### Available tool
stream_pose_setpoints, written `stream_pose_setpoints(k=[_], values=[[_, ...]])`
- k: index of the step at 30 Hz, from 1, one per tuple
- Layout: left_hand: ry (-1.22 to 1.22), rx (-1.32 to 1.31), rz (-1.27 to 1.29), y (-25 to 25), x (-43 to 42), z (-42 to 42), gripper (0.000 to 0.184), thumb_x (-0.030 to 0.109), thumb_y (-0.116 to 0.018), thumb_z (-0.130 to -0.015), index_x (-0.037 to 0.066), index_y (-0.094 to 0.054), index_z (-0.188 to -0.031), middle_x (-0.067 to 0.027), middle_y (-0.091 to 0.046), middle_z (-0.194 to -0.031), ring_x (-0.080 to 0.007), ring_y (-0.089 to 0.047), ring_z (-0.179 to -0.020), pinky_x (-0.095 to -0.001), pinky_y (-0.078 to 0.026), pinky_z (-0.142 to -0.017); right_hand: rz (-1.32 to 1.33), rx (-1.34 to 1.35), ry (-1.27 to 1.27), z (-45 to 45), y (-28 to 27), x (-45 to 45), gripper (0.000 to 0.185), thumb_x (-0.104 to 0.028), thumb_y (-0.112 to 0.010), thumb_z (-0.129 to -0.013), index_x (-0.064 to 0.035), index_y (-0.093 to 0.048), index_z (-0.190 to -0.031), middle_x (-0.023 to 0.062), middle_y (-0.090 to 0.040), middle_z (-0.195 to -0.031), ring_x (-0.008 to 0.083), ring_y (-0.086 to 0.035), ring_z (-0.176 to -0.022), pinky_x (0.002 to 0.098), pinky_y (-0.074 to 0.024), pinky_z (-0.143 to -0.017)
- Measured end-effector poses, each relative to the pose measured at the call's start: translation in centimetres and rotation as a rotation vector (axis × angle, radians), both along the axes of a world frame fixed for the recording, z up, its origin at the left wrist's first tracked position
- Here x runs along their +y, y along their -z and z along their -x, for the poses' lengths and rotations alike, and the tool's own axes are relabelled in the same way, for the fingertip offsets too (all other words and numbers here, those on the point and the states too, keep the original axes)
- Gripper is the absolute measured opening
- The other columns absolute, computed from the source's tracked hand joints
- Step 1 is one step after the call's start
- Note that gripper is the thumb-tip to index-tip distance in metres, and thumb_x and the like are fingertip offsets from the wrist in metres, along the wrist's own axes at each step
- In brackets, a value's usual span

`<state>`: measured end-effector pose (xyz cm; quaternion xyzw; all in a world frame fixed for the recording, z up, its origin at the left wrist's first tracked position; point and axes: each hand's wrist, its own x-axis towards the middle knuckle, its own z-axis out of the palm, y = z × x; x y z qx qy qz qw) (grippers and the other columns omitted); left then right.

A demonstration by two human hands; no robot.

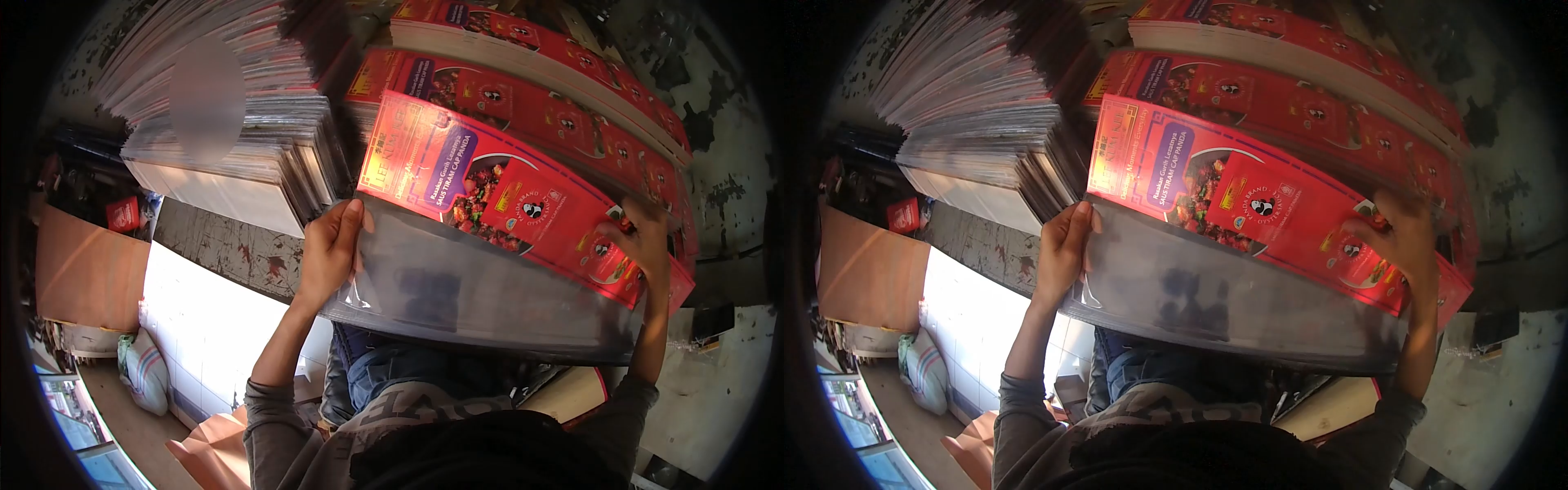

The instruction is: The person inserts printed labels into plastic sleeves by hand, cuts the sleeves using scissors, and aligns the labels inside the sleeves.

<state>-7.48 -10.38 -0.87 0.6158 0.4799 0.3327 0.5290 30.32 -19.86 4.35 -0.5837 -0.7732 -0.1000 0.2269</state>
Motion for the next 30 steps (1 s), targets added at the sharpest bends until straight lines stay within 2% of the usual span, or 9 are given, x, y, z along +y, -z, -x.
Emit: stream_pose_setpoints(k=[7, 9, 10, 12, 15, 16, 18, 25, 30], values=[[0.050, -0.022, -0.061, 0.7, 0.5, -0.2, 0.034, 0.023, -0.036, -0.096, 0.001, -0.052, -0.076, -0.0025, -0.048, -0.045, -0.0072, -0.045, -0.034, -0.0209, -0.033, -0.033, 0.020, 0.031, 0.089, 0.8, -0.6, -0.4, 0.047, -0.039, -0.077, -0.062, -0.0035, -0.046, -0.060, 0.0081, -0.046, -0.051, 0.0205, -0.044, -0.043, 0.0299, -0.0363, -0.044], [0.054, -0.028, -0.072, 1.1, 0.5, -0.1, 0.033, 0.025, -0.035, -0.097, 0.003, -0.052, -0.079, 0.0022, -0.041, -0.042, -0.0039, -0.036, -0.031, -0.0190, -0.026, -0.030, -0.035, -0.008, 0.064, 0.6, -0.4, -0.4, 0.047, -0.035, -0.077, -0.063, -0.0029, -0.043, -0.058, 0.0069, -0.036, -0.050, 0.0203, -0.035, -0.044, 0.0322, -0.0283, -0.042], [0.053, -0.028, -0.065, 1.0, 0.4, -0.2, 0.033, 0.026, -0.034, -0.097, 0.004, -0.052, -0.081, 0.0041, -0.038, -0.041, -0.0023, -0.031, -0.029, -0.0180, -0.022, -0.028, -0.037, -0.016, 0.111, 0.6, -0.6, -0.5, 0.047, -0.035, -0.077, -0.063, -0.0029, -0.043, -0.058, 0.0069, -0.036, -0.050, 0.0203, -0.035, -0.044, 0.0322, -0.0283, -0.042], [0.046, -0.067, -0.062, 1.2, 0.4, -0.2, 0.032, 0.027, -0.035, -0.097, 0.004, -0.052, -0.081, 0.0054, -0.035, -0.041, -0.0015, -0.028, -0.029, -0.0183, -0.019, -0.028, -0.003, -0.089, 0.066, 0.7, -0.9, -0.4, 0.046, -0.044, -0.073, -0.066, -0.0046, -0.048, -0.060, 0.0069, -0.050, -0.051, 0.0217, -0.050, -0.044, 0.0315, -0.0392, -0.044], [0.092, -0.026, -0.094, 1.3, 0.6, 0.1, 0.032, 0.027, -0.036, -0.096, 0.005, -0.053, -0.081, 0.0048, -0.035, -0.040, -0.0022, -0.031, -0.030, -0.0191, -0.022, -0.029, -0.021, -0.049, 0.107, 0.6, -0.3, -0.3, 0.046, -0.049, -0.069, -0.067, -0.0060, -0.053, -0.061, 0.0070, -0.052, -0.050, 0.0229, -0.053, -0.046, 0.0337, -0.0404, -0.046], [0.080, 0.001, -0.104, 1.2, 0.6, 0.0, 0.032, 0.027, -0.037, -0.096, 0.005, -0.053, -0.081, 0.0049, -0.035, -0.040, -0.0022, -0.031, -0.030, -0.0191, -0.022, -0.029, -0.025, -0.048, 0.117, 0.6, -0.3, -0.1, 0.046, -0.049, -0.069, -0.067, -0.0060, -0.053, -0.061, 0.0070, -0.052, -0.050, 0.0229, -0.053, -0.046, 0.0337, -0.0404, -0.046], [0.045, 0.051, -0.098, 0.8, 0.3, -0.2, 0.032, 0.027, -0.038, -0.096, 0.005, -0.053, -0.080, 0.0049, -0.035, -0.040, -0.0022, -0.032, -0.030, -0.0190, -0.023, -0.029, -0.058, 0.045, 0.109, 0.8, -0.3, 0.4, 0.045, -0.038, -0.076, -0.064, -0.0024, -0.050, -0.058, 0.0077, -0.042, -0.048, 0.0181, -0.039, -0.043, 0.0292, -0.0299, -0.041], [0.038, 0.036, -0.075, 0.9, 0.2, -0.1, 0.032, 0.028, -0.038, -0.096, 0.005, -0.053, -0.078, 0.0045, -0.035, -0.040, -0.0022, -0.032, -0.031, -0.0191, -0.024, -0.029, 0.006, 0.143, 0.097, 0.4, -1.1, 2.1, 0.043, -0.040, -0.075, -0.064, -0.0025, -0.054, -0.060, 0.0084, -0.044, -0.049, 0.0174, -0.042, -0.043, 0.0301, -0.0315, -0.043], [-0.017, -0.050, -0.096, 0.8, 0.0, 0.0, 0.033, 0.028, -0.038, -0.096, 0.005, -0.052, -0.078, 0.0035, -0.037, -0.042, -0.0027, -0.033, -0.032, -0.0191, -0.025, -0.030, 0.083, 0.059, 0.133, -0.2, -1.9, 1.5, 0.043, -0.037, -0.075, -0.065, -0.0014, -0.051, -0.060, 0.0080, -0.042, -0.049, 0.0169, -0.036, -0.044, 0.0307, -0.0320, -0.046]])
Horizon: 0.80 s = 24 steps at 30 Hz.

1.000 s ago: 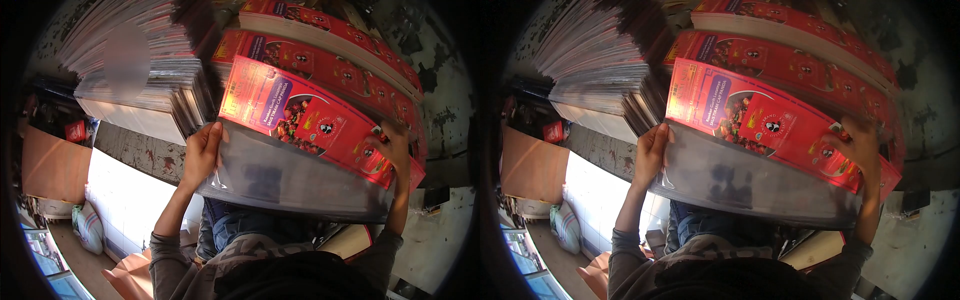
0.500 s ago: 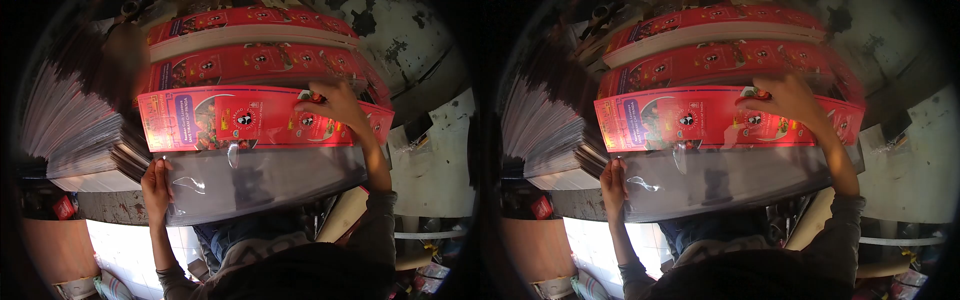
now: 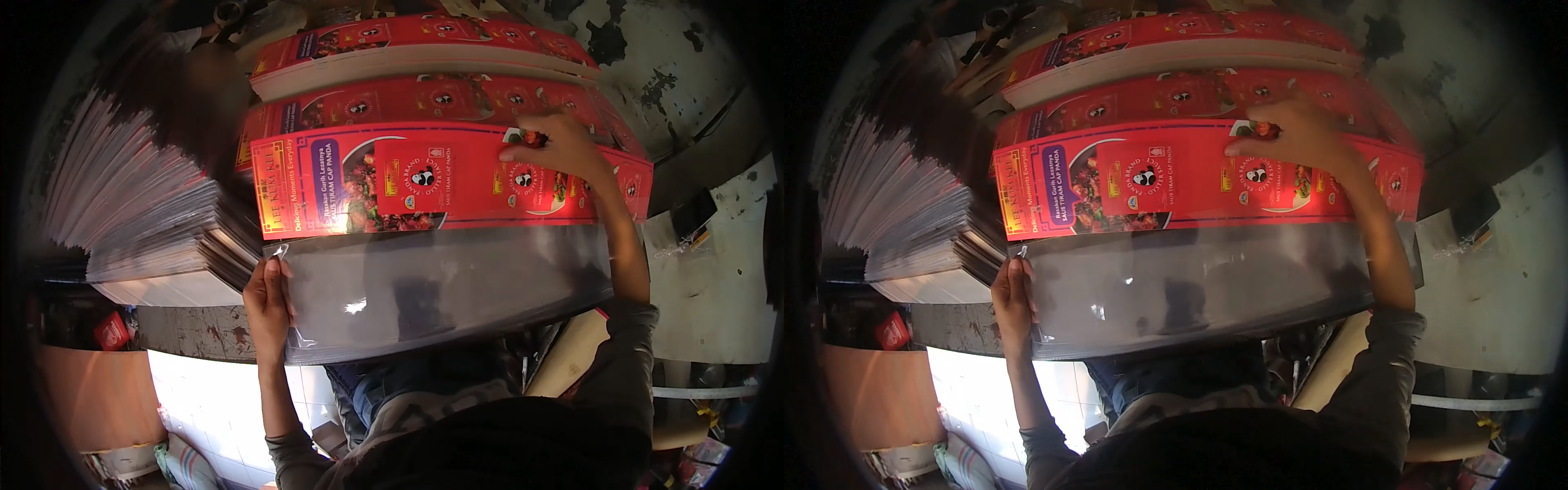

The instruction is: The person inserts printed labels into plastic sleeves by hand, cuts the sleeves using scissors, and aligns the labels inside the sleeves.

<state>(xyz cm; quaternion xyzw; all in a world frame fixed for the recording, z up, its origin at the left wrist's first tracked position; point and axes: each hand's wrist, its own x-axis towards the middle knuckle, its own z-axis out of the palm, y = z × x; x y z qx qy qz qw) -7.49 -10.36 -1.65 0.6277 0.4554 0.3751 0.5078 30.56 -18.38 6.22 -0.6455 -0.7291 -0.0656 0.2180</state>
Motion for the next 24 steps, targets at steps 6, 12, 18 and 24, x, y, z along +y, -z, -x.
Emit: stream_pose_setpoints(k=[6, 12, 18, 24], values=[[0.087, -0.134, 0.089, 0.4, 0.5, 0.2, 0.033, 0.024, -0.034, -0.097, -0.001, -0.049, -0.081, -0.0106, -0.059, -0.060, -0.0149, -0.059, -0.051, -0.0218, -0.046, -0.045, 0.046, 0.077, -0.064, -0.4, 2.0, -0.4, 0.044, -0.031, -0.077, -0.063, -0.0008, -0.045, -0.062, 0.0075, -0.038, -0.050, 0.0165, -0.037, -0.047, 0.0300, -0.0319, -0.045], [0.098, -0.173, 0.135, 0.2, 0.6, 0.1, 0.032, 0.023, -0.034, -0.097, -0.004, -0.049, -0.085, -0.0193, -0.063, -0.076, -0.0245, -0.066, -0.070, -0.0277, -0.053, -0.059, -0.017, 0.072, -0.060, 0.0, 2.2, -0.1, 0.040, -0.033, -0.079, -0.060, -0.0017, -0.054, -0.065, 0.0073, -0.046, -0.050, 0.0195, -0.042, -0.044, 0.0309, -0.0351, -0.045], [0.100, -0.217, 0.149, 0.6, 0.7, 0.0, 0.034, 0.026, -0.033, -0.097, -0.001, -0.052, -0.087, -0.0164, -0.064, -0.076, -0.0213, -0.066, -0.069, -0.0267, -0.052, -0.060, -0.022, 0.051, -0.036, 0.3, 2.4, -0.4, 0.043, -0.034, -0.079, -0.059, -0.0018, -0.052, -0.063, 0.0072, -0.046, -0.049, 0.0188, -0.043, -0.044, 0.0302, -0.0361, -0.045], [0.097, -0.198, 0.153, 0.7, 0.9, 0.1, 0.036, 0.026, -0.034, -0.097, -0.003, -0.053, -0.092, -0.0163, -0.064, -0.078, -0.0209, -0.066, -0.070, -0.0269, -0.053, -0.060, -0.036, 0.066, -0.068, -0.3, 2.5, -0.5, 0.044, -0.034, -0.080, -0.058, -0.0018, -0.050, -0.062, 0.0065, -0.046, -0.049, 0.0174, -0.043, -0.044, 0.0294, -0.0362, -0.044]])
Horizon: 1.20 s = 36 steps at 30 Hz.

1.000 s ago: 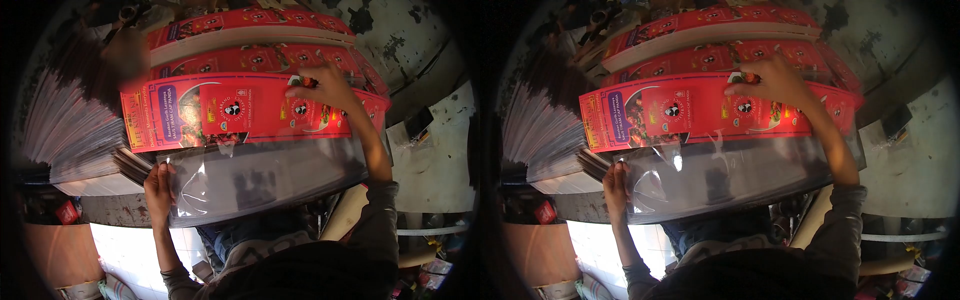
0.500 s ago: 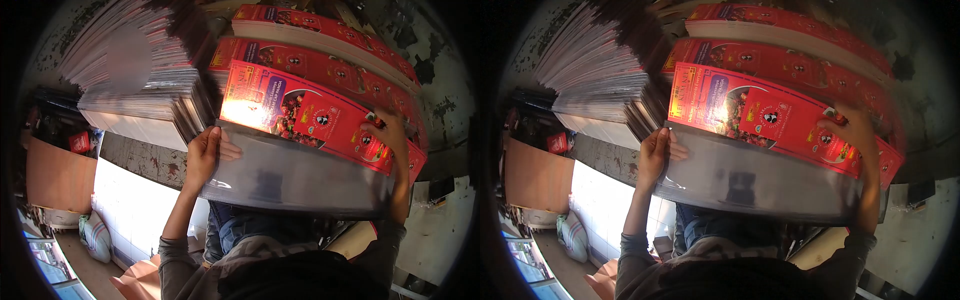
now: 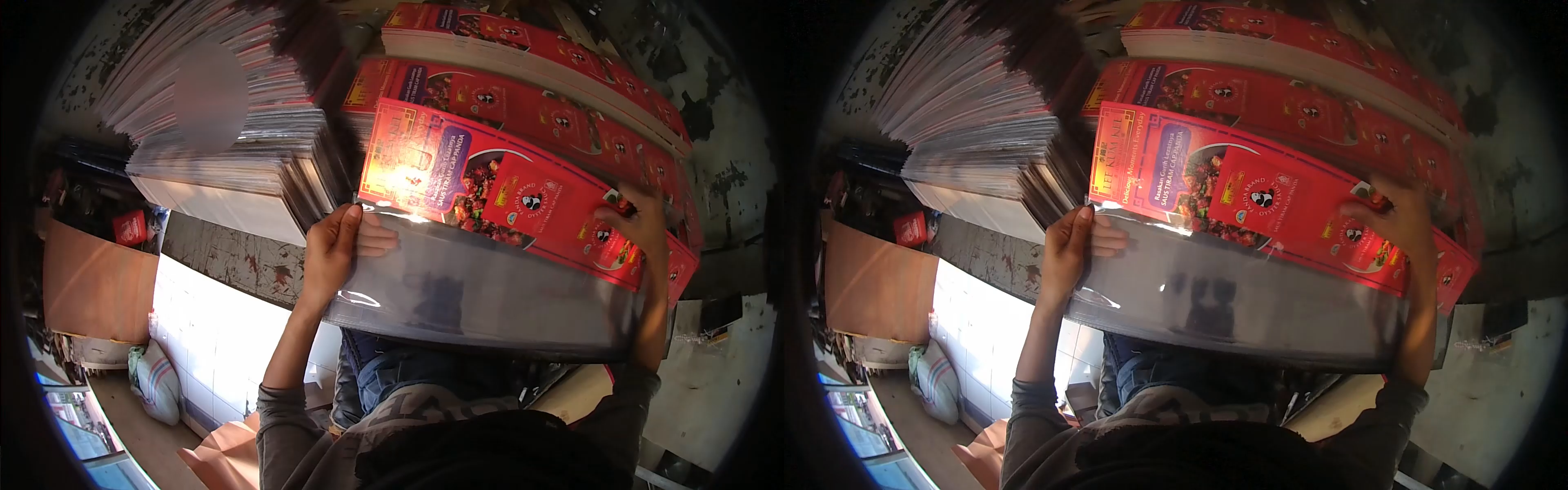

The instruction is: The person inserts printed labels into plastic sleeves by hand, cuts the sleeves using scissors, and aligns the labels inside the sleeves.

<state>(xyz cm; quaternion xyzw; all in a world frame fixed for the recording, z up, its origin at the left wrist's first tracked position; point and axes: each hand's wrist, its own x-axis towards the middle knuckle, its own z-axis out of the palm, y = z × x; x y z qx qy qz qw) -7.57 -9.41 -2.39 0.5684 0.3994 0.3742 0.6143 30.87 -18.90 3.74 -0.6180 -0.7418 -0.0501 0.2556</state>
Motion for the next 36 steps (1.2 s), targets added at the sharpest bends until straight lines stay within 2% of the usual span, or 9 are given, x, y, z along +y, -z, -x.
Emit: stream_pose_setpoints(k=[11, 16, 20, 23, 26, 28, 29, 34, 36], values=[[0.044, -0.018, 0.013, -0.9, -0.2, 0.2, 0.036, 0.025, -0.036, -0.096, -0.007, -0.053, -0.098, -0.0132, -0.064, -0.086, -0.0226, -0.065, -0.077, -0.0273, -0.053, -0.068, 0.194, -0.004, 0.021, 1.0, 0.3, 0.3, 0.042, -0.037, -0.076, -0.063, -0.0024, -0.054, -0.063, 0.0093, -0.049, -0.051, 0.0193, -0.046, -0.044, 0.0317, -0.0368, -0.045], [-0.021, -0.042, -0.055, 1.3, 0.5, 0.7, 0.036, 0.024, -0.037, -0.096, -0.006, -0.056, -0.095, -0.0061, -0.061, -0.079, -0.0060, -0.054, -0.066, -0.0189, -0.044, -0.060, 0.307, 0.054, 0.004, 1.8, 0.0, 0.2, 0.041, -0.038, -0.075, -0.065, -0.0028, -0.054, -0.062, 0.0103, -0.050, -0.050, 0.0231, -0.048, -0.044, 0.0329, -0.0376, -0.045], [-0.027, 0.040, -0.081, 2.1, 1.1, 1.3, 0.036, 0.026, -0.037, -0.096, -0.003, -0.058, -0.094, -0.0024, -0.059, -0.076, -0.0034, -0.046, -0.063, -0.0190, -0.039, -0.057, 0.407, -0.058, -0.062, 1.9, 0.3, 0.3, 0.035, -0.035, -0.073, -0.068, -0.0029, -0.057, -0.069, 0.0107, -0.053, -0.055, 0.0264, -0.055, -0.053, 0.0364, -0.0413, -0.053], [-0.072, 0.281, -0.256, 0.8, 0.5, 1.0, 0.026, 0.020, -0.042, -0.094, 0.000, -0.056, -0.103, -0.0045, -0.062, -0.075, -0.0113, -0.057, -0.066, -0.0235, -0.045, -0.063, 0.366, -0.187, 0.023, 2.5, 0.1, -1.0, 0.041, -0.035, -0.072, -0.068, -0.0041, -0.059, -0.091, 0.0148, -0.059, -0.084, 0.0276, -0.059, -0.081, 0.0375, -0.0441, -0.070], [-0.205, 0.420, -0.533, -2.2, -1.6, 0.1, 0.027, 0.015, -0.050, -0.089, 0.003, -0.050, -0.114, -0.0130, -0.060, -0.099, -0.0254, -0.062, -0.087, -0.0314, -0.049, -0.073, 0.201, -0.181, 0.105, 2.9, -0.6, -5.1, 0.057, -0.034, -0.072, -0.067, -0.0056, -0.051, -0.112, 0.0179, -0.048, -0.115, 0.0317, -0.049, -0.105, 0.0386, -0.0408, -0.084], [-0.141, 0.851, -0.935, -3.0, -2.5, -0.1, 0.040, 0.012, -0.056, -0.084, 0.005, -0.043, -0.121, -0.0186, -0.042, -0.126, -0.0361, -0.051, -0.108, -0.0387, -0.049, -0.078, 0.254, -0.034, 0.143, 2.0, -0.8, -8.5, 0.063, -0.034, -0.072, -0.066, -0.0061, -0.047, -0.116, 0.0180, -0.042, -0.120, 0.0337, -0.045, -0.109, 0.0399, -0.0389, -0.088], [0.026, 0.850, -0.814, -3.2, -2.6, -0.1, 0.043, 0.016, -0.058, -0.082, 0.006, -0.043, -0.122, -0.0173, -0.028, -0.137, -0.0373, -0.040, -0.118, -0.0420, -0.045, -0.087, 0.293, 0.109, 0.168, 1.3, -0.8, -9.8, 0.068, -0.034, -0.072, -0.065, -0.0065, -0.044, -0.121, 0.0182, -0.037, -0.125, 0.0357, -0.042, -0.113, 0.0413, -0.0371, -0.091], [0.324, 0.849, -1.007, -3.4, -0.3, -2.2, 0.053, 0.027, -0.057, -0.082, 0.005, -0.039, -0.127, -0.0196, -0.030, -0.135, -0.0360, -0.025, -0.128, -0.0465, -0.023, -0.105, 0.253, 0.136, 0.365, -1.3, 2.6, -13.0, 0.074, -0.049, -0.066, -0.068, -0.0071, -0.042, -0.124, 0.0174, -0.037, -0.125, 0.0360, -0.043, -0.109, 0.0425, -0.0361, -0.090], [0.359, 0.922, -1.057, -3.0, 0.6, -2.9, 0.061, 0.036, -0.056, -0.081, 0.006, -0.036, -0.130, -0.0202, -0.027, -0.137, -0.0358, -0.025, -0.129, -0.0488, -0.021, -0.105, 0.127, -0.182, 0.426, -2.6, 3.9, -13.2, 0.074, -0.053, -0.061, -0.070, -0.0086, -0.041, -0.125, 0.0174, -0.038, -0.125, 0.0347, -0.044, -0.106, 0.0448, -0.0325, -0.092]])
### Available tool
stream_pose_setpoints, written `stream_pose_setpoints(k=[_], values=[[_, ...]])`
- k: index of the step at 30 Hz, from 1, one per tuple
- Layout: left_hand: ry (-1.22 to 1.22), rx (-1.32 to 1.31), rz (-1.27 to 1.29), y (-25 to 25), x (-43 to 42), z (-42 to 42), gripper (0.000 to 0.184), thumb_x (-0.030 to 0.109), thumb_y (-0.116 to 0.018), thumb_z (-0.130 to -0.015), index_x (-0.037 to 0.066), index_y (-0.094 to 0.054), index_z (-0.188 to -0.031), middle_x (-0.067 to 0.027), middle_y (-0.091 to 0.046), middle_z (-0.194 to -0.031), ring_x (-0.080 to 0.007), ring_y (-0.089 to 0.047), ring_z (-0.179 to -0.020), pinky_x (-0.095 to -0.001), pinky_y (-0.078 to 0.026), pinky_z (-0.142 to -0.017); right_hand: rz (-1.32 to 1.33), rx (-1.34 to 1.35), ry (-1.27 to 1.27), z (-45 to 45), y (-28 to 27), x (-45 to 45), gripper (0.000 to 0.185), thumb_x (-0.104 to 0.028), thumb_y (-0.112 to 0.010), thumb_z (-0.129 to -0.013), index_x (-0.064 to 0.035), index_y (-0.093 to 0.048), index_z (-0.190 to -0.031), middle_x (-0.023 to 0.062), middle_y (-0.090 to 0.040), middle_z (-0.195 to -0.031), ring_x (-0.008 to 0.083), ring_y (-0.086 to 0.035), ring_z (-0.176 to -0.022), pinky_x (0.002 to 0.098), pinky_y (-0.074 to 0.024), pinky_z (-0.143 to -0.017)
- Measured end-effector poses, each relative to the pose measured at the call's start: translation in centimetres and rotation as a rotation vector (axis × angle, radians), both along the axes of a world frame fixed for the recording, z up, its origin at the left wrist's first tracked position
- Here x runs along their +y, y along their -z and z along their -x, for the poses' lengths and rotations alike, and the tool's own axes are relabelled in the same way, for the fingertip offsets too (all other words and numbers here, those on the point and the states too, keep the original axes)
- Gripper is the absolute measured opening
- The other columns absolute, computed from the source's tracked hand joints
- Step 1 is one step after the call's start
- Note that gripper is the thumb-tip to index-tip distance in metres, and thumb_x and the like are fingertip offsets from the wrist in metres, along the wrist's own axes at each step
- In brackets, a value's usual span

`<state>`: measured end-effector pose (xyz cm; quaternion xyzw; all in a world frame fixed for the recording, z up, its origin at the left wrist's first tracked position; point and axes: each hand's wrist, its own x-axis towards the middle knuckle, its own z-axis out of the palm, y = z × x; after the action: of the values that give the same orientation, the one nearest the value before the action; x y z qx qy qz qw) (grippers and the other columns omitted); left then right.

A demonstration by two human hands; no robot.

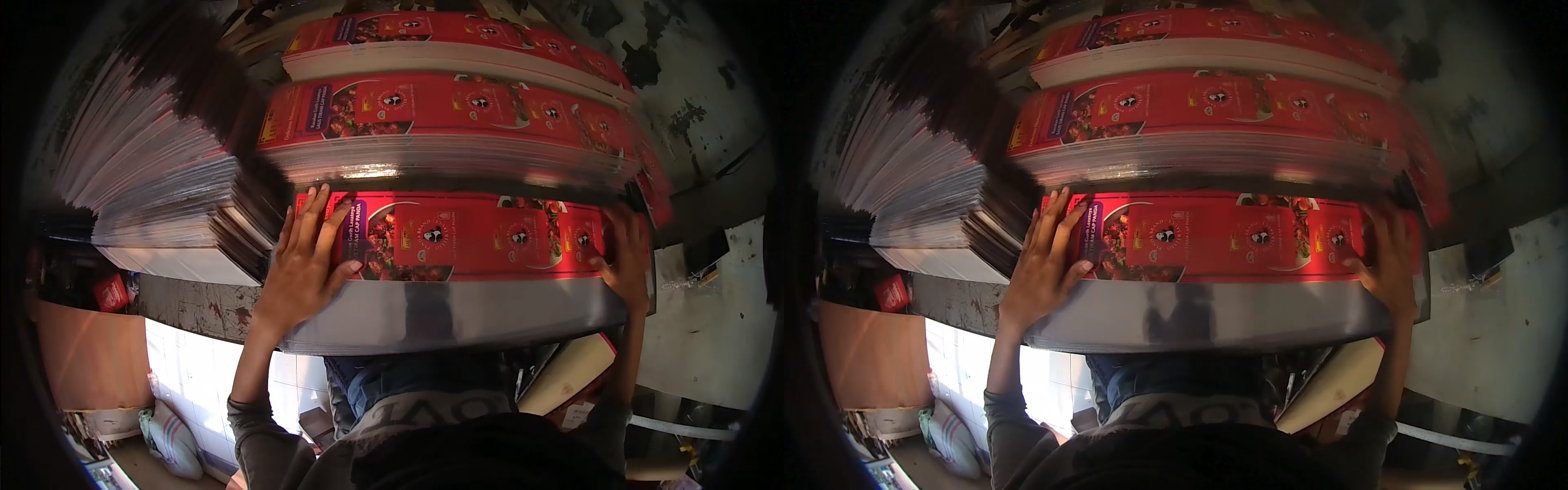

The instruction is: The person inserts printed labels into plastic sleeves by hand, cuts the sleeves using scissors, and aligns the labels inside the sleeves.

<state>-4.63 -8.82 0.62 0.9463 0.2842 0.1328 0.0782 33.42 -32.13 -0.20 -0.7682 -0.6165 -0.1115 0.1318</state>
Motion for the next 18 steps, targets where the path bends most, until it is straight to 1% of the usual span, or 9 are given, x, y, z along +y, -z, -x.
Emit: stream_pose_setpoints(k=[1, 4, 5, 6, 7, 11, 15, 17, 18], values=[[0.000, 0.009, -0.008, 0.8, 0.5, -0.1, 0.065, 0.040, -0.057, -0.079, 0.006, -0.036, -0.131, -0.0198, -0.028, -0.137, -0.0353, -0.025, -0.129, -0.0503, -0.019, -0.105, 0.002, 0.162, 0.046, -0.1, 0.6, 0.0, 0.072, -0.050, -0.062, -0.071, -0.0104, -0.040, -0.127, 0.0174, -0.038, -0.124, 0.0336, -0.044, -0.105, 0.0464, -0.0290, -0.093], [-0.004, -0.033, 0.018, 1.0, 1.0, -0.3, 0.064, 0.037, -0.059, -0.078, 0.006, -0.038, -0.130, -0.0190, -0.030, -0.136, -0.0353, -0.025, -0.129, -0.0494, -0.020, -0.105, 0.012, 0.140, 0.100, 0.1, 1.1, 0.1, 0.070, -0.046, -0.062, -0.071, -0.0089, -0.040, -0.126, 0.0174, -0.039, -0.124, 0.0329, -0.043, -0.106, 0.0448, -0.0288, -0.094], [-0.011, -0.060, 0.039, 1.1, 1.2, -0.3, 0.062, 0.034, -0.059, -0.078, 0.006, -0.039, -0.129, -0.0184, -0.033, -0.134, -0.0357, -0.027, -0.128, -0.0494, -0.020, -0.105, 0.011, 0.145, 0.110, 0.2, 1.1, 0.2, 0.070, -0.046, -0.062, -0.071, -0.0089, -0.040, -0.126, 0.0174, -0.039, -0.124, 0.0329, -0.043, -0.106, 0.0448, -0.0288, -0.094], [-0.005, -0.055, 0.039, 1.1, 1.3, -0.3, 0.062, 0.034, -0.059, -0.078, 0.006, -0.039, -0.129, -0.0184, -0.033, -0.134, -0.0357, -0.027, -0.128, -0.0494, -0.020, -0.105, -0.018, 0.137, 0.098, 0.3, 1.1, 0.4, 0.070, -0.046, -0.062, -0.071, -0.0076, -0.040, -0.126, 0.0171, -0.039, -0.123, 0.0324, -0.043, -0.106, 0.0442, -0.0285, -0.094], [-0.009, -0.063, 0.049, 1.1, 1.3, -0.4, 0.061, 0.033, -0.060, -0.077, 0.006, -0.039, -0.128, -0.0185, -0.034, -0.133, -0.0359, -0.028, -0.128, -0.0489, -0.022, -0.104, -0.044, 0.128, 0.082, 0.3, 1.0, 0.6, 0.071, -0.046, -0.062, -0.071, -0.0064, -0.040, -0.125, 0.0168, -0.040, -0.123, 0.0319, -0.043, -0.106, 0.0436, -0.0282, -0.094], [-0.025, -0.101, 0.087, 1.1, 1.4, -0.4, 0.060, 0.029, -0.062, -0.076, 0.005, -0.040, -0.127, -0.0194, -0.036, -0.130, -0.0360, -0.031, -0.125, -0.0473, -0.026, -0.102, -0.010, 0.149, 0.091, 0.0, 0.9, 1.1, 0.068, -0.045, -0.061, -0.072, -0.0046, -0.042, -0.124, 0.0164, -0.041, -0.121, 0.0314, -0.043, -0.105, 0.0429, -0.0277, -0.094], [-0.049, -0.110, 0.125, 1.1, 1.3, -0.5, 0.059, 0.026, -0.063, -0.075, 0.005, -0.041, -0.126, -0.0205, -0.037, -0.126, -0.0378, -0.031, -0.124, -0.0463, -0.028, -0.100, -0.023, 0.167, 0.086, 0.1, 0.8, 1.3, 0.065, -0.045, -0.061, -0.074, -0.0043, -0.044, -0.122, 0.0165, -0.043, -0.119, 0.0331, -0.042, -0.105, 0.0418, -0.0304, -0.092], [-0.024, -0.090, 0.070, 1.1, 1.3, -0.5, 0.060, 0.026, -0.064, -0.075, 0.006, -0.041, -0.126, -0.0204, -0.037, -0.124, -0.0389, -0.030, -0.124, -0.0459, -0.028, -0.099, -0.060, 0.183, 0.086, 0.1, 0.8, 1.4, 0.064, -0.045, -0.061, -0.074, -0.0035, -0.045, -0.120, 0.0167, -0.044, -0.117, 0.0338, -0.043, -0.103, 0.0410, -0.0334, -0.089], [-0.026, -0.088, 0.073, 1.0, 1.3, -0.5, 0.060, 0.026, -0.064, -0.075, 0.006, -0.041, -0.126, -0.0204, -0.037, -0.124, -0.0389, -0.030, -0.124, -0.0459, -0.028, -0.099, -0.057, 0.186, 0.085, 0.1, 0.9, 1.4, 0.064, -0.045, -0.061, -0.074, -0.0035, -0.045, -0.120, 0.0167, -0.044, -0.117, 0.0338, -0.043, -0.103, 0.0410, -0.0334, -0.089]])
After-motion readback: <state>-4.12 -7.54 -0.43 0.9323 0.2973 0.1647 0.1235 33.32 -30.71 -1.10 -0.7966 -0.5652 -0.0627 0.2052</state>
